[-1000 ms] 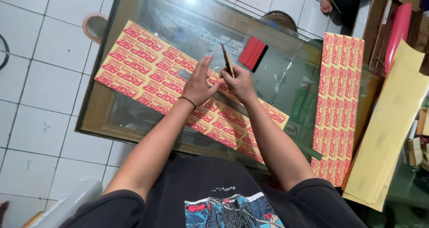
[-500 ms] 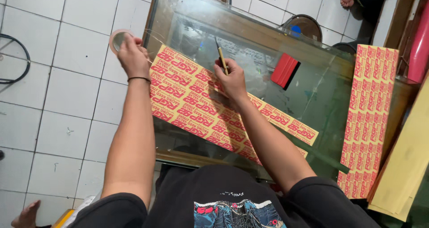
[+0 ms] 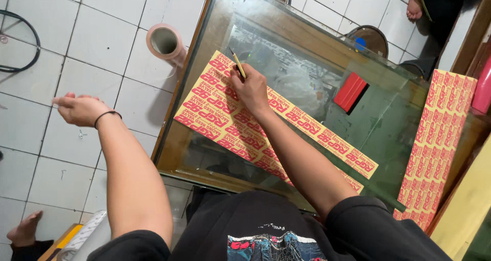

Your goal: The person uses a metal ruler and a utility knife to cut a sheet of yellow material with red text on a glass table. They align the ruler, score the material, and separate the cut piece. The person then peels the backing off the cut sheet and places it on the table.

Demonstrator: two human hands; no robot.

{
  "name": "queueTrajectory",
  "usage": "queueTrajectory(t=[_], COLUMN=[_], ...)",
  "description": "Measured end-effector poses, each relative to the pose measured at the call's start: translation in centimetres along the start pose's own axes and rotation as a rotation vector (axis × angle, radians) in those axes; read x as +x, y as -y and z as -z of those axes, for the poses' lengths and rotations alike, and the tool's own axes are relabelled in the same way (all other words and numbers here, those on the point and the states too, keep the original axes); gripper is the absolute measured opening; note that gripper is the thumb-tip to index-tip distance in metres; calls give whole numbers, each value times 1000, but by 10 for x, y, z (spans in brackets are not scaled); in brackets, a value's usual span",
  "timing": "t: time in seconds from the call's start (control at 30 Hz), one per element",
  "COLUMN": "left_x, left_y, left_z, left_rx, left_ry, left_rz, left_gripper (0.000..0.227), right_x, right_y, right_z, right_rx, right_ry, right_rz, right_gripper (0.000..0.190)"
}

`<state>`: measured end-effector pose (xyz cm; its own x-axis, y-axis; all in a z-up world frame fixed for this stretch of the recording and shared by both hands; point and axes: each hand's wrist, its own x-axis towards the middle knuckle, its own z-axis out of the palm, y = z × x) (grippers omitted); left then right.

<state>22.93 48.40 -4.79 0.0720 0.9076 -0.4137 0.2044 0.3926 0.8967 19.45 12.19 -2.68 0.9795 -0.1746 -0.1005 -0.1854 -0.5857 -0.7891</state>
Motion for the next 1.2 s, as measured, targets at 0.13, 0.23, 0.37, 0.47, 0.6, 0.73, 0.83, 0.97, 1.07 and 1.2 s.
queueTrajectory(t=[0.13, 0.23, 0.37, 0.47, 0.6, 0.73, 0.83, 0.97, 1.07, 1.2], left_x=[54, 60, -67, -72, -75, -104, -139, -223, -166, -235], left_y=[67, 106, 45, 63, 66, 52, 37, -11, 100, 138], left_z=[18, 28, 50, 46, 31, 36, 60, 108, 90, 130], left_rx=[238, 946, 1460, 1608, 1675, 1591, 1469, 1467, 1447, 1127], left_ry=[113, 475, 790, 896, 947, 940, 904, 977, 1052, 1396], left_rz=[-91, -507, -412, -474, -620, -753, -851, -804, -969, -1506], left_gripper=[49, 51, 75, 74, 73, 83, 72, 100, 74, 34], right_x=[-13, -32, -65, -93, -116, -139, -161, -191, -216, -253], right_y=[15, 11, -12, -34, -61, -66, -86, -108, -125, -139], right_z=[2, 5, 19, 29, 41, 64, 78, 100, 118, 163], right_rx=[35, 128, 124, 76, 4, -6, -41, -111, -149, -108], right_ry=[27, -65, -85, -108, -169, -197, -214, -259, -329, -464], right_rz=[-49, -130, -159, -149, -66, -99, -121, -99, -100, -190], right_gripper=[19, 22, 23, 20, 15, 17, 31, 20, 15, 15])
